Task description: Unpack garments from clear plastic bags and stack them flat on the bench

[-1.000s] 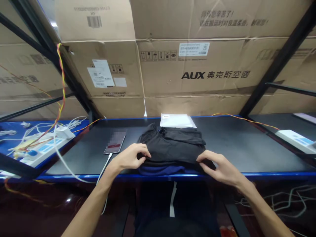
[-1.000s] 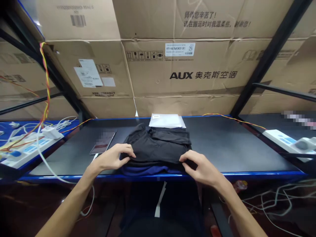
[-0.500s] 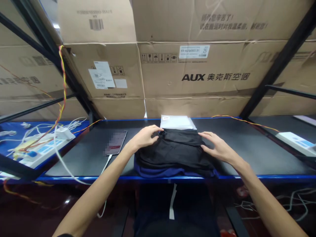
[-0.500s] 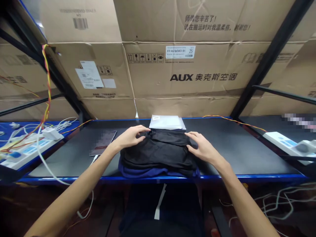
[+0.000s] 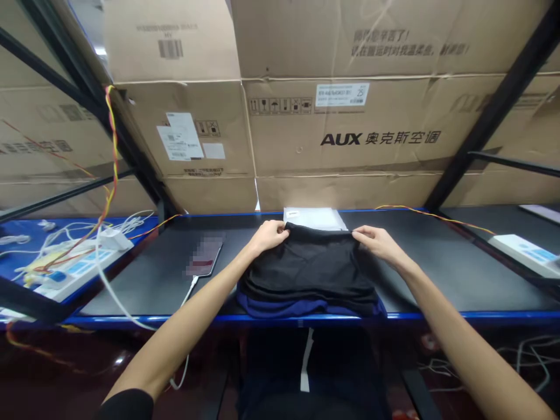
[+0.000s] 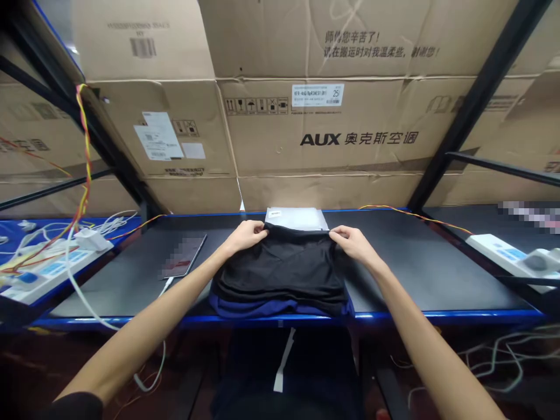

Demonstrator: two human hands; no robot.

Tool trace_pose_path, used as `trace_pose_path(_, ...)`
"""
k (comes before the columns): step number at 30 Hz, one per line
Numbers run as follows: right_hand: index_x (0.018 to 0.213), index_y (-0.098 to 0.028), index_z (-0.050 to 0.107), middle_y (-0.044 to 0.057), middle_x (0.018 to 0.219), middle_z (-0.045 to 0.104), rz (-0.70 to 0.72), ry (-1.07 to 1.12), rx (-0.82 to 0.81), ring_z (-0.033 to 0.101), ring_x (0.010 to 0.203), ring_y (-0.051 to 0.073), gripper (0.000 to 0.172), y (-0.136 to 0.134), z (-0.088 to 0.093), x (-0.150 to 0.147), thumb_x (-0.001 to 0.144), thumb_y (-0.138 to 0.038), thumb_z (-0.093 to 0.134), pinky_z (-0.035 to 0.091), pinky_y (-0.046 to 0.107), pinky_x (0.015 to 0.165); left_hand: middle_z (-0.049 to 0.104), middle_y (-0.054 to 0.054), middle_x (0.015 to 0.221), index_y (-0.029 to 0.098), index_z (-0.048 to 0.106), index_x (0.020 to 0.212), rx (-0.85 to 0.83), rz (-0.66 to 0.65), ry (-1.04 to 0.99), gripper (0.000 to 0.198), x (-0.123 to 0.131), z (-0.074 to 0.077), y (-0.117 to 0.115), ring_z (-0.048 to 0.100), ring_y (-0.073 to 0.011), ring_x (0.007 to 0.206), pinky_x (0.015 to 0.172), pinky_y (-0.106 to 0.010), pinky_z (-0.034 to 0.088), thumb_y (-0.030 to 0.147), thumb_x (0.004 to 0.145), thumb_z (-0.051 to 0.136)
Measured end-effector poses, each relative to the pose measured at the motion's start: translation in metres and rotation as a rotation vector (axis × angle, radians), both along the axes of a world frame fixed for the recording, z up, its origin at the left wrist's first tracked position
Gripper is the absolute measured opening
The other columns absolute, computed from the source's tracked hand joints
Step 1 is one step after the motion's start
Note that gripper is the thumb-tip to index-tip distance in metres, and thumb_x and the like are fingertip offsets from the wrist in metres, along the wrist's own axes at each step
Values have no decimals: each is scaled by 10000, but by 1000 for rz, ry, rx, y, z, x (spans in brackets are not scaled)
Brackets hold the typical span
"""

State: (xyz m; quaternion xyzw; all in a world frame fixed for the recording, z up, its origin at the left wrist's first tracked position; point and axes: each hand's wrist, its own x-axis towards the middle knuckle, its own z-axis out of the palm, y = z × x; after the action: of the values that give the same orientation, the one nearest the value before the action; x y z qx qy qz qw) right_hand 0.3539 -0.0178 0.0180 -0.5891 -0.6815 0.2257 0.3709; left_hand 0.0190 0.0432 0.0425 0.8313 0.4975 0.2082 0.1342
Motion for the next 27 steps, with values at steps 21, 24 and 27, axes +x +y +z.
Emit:
trace_pose_path(21, 1027, -233, 641, 83, 809, 711, -315, -492, 5, 673, 794, 281, 329, 7, -11, -17, 949, -471, 429, 478, 361, 685, 729, -49, 906, 215, 639, 1086, -28, 163, 22, 307, 13, -9, 7, 680, -236, 851, 754, -308, 492, 349, 810, 632)
trace_pose_path(24, 1026, -215, 649, 110, 969, 707, -283, -459, 257, 643, 932, 290, 311, 2, -6, -18, 946, -427, 434, 502, 402, 789, 716, -56, 1013, 208, 612, 1165, 112, 59, -38, 326, 1, -3, -11, 669, -217, 922, 844, -318, 501, 328, 862, 594)
trace_pose_path(27, 963, -225, 680, 96, 1004, 709, -67, -374, 416, 631, 989, 268, 294, -3, -1, -30, 947, -411, 452, 498, 406, 895, 683, -77, 1175, 210, 658, 1144, 211, -192, -45, 311, -11, 1, -34, 625, -233, 1104, 1004, -366, 464, 386, 897, 589)
